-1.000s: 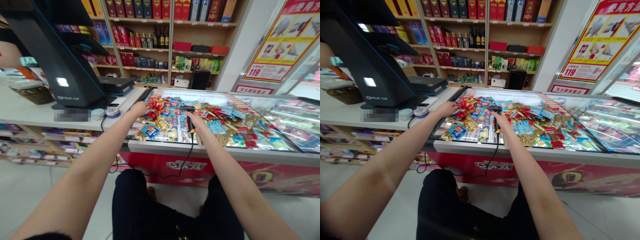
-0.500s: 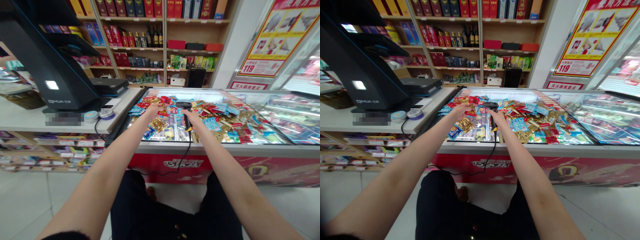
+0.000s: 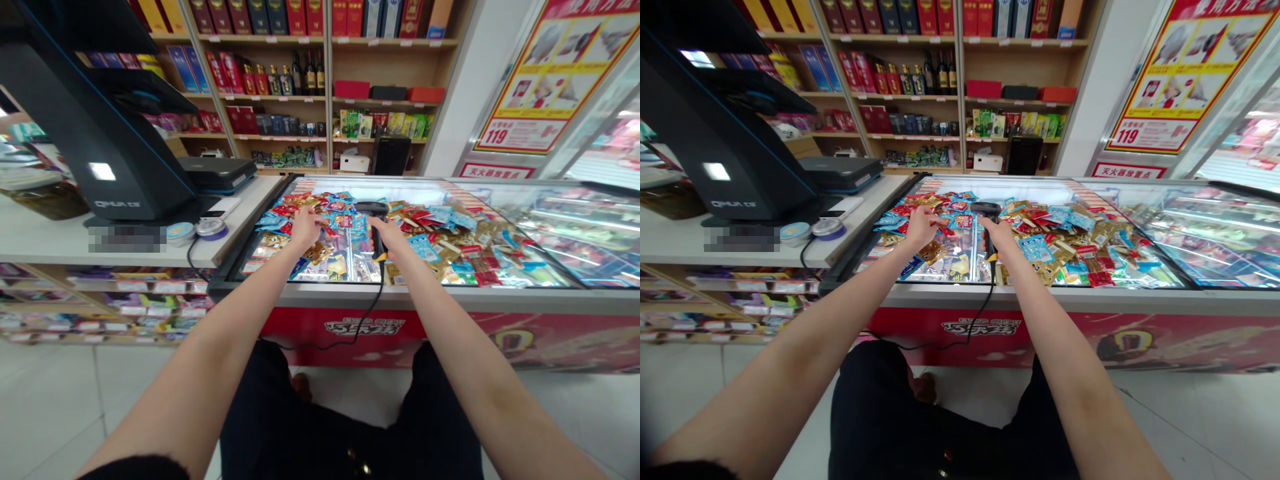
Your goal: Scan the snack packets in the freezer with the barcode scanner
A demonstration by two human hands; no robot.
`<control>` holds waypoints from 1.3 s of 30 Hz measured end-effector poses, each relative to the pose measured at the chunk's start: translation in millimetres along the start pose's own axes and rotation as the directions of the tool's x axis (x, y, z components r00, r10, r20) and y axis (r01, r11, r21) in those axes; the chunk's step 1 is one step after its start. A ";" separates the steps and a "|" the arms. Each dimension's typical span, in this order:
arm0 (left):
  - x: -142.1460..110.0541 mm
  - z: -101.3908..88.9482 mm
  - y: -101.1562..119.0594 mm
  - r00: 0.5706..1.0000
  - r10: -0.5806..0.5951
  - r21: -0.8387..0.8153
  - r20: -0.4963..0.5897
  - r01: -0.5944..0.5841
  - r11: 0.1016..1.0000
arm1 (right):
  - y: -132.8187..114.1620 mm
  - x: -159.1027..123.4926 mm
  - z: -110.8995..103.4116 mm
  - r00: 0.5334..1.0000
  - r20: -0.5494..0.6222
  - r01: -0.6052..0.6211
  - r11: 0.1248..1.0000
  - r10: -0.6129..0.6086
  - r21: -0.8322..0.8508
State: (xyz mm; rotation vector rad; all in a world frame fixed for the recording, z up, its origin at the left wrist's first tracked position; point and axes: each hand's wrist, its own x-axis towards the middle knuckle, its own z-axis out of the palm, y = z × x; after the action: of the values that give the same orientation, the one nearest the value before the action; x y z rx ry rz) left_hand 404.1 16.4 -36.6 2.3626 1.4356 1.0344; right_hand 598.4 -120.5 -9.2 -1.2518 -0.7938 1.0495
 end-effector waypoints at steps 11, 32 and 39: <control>-14.8 -2.3 14.8 0.962 -0.264 0.192 0.061 0.248 0.949 | 9.6 -2.4 5.8 0.999 0.033 -0.015 0.999 0.016 -0.041; -11.7 27.3 24.4 0.938 -0.306 -0.526 0.164 0.346 0.777 | -12.7 -14.6 7.2 0.999 0.037 -0.011 1.000 0.011 -0.014; -12.1 23.9 29.1 0.942 -0.296 -0.527 0.157 0.333 0.782 | -14.8 -14.4 6.0 0.998 0.059 -0.021 1.000 0.021 -0.001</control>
State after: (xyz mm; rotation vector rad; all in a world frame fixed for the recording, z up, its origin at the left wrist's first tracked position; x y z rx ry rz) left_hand 436.7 -4.2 -45.6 1.6650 1.2375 1.0802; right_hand 590.6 -131.7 7.3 -1.2370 -0.8270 1.1077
